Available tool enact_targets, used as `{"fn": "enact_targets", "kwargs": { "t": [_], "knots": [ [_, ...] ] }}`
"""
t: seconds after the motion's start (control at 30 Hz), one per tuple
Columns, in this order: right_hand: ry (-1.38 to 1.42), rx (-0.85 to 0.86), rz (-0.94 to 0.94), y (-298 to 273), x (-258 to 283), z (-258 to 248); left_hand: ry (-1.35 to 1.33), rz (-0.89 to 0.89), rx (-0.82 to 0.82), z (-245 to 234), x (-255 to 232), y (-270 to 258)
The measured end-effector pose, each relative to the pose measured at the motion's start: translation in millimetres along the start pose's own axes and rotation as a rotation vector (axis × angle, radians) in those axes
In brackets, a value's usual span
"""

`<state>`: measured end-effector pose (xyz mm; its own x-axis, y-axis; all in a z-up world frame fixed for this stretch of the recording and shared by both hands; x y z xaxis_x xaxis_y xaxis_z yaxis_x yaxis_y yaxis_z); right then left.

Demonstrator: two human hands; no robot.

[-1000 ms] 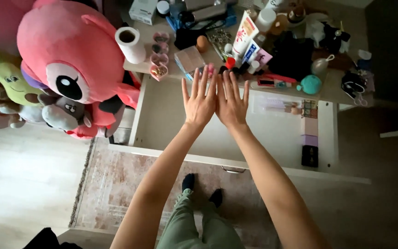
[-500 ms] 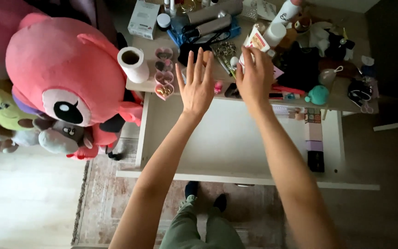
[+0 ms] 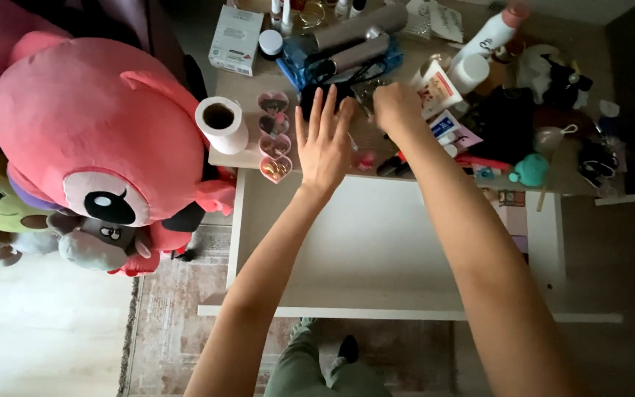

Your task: Organizing items in a dresser drawer and tidying the vanity surface.

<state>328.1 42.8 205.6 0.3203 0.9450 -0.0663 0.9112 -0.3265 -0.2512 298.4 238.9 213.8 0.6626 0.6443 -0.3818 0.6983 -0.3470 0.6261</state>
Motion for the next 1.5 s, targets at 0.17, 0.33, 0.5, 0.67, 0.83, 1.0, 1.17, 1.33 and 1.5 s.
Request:
{"fn": "enact_targets", "kwargs": {
  "t": [0.17,0.33,0.5,0.67,0.83,1.0,1.17,1.33,1.5],
  "knots": [
    [0.015,0.013,0.019,8.5,5.2,3.0,-0.05,-0.004,0.005,-1.1,11.2,4.7],
    [0.014,0.053,0.076,13.8,4.3,16.2,-0.075,-0.025,0.021,0.9,20.3,3.3],
    [0.017,-0.036,0.029,21.0,0.4,29.5,-0.122,-0.04,0.048,-3.4,28.1,2.5],
    [0.051,-0.059,0.051,5.2,8.0,9.6,-0.136,-0.039,0.051,-3.0,30.1,-1.8],
    [0.06,-0.035,0.077,12.5,0.5,19.6,-0.132,-0.042,0.064,-5.2,28.9,-1.4],
    [0.138,-0.13,0.009,11.9,3.6,19.1,-0.136,-0.021,0.041,-4.1,26.9,-3.4],
    [0.095,0.011,0.084,11.3,4.4,19.5,-0.126,-0.025,0.049,-7.5,26.4,-5.1],
    [0.053,0.036,0.049,11.5,-1.1,23.1,-0.118,-0.017,0.065,-9.8,23.4,-5.9],
    [0.069,0.093,0.085,12.9,-6.9,27.2,-0.136,-0.015,0.055,-9.5,19.8,-8.8]
  ]
}}
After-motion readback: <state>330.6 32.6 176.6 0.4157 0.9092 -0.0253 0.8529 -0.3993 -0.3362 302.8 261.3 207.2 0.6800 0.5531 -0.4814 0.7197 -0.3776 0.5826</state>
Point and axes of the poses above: each hand's wrist, its own y-axis towards the middle knuckle, its own z-axis out of the palm, x = y × z, the point moved 4 cm from there along y, towards the middle knuckle, and after that the axes turned 3 degrees about -z, right-handed, at the moved point
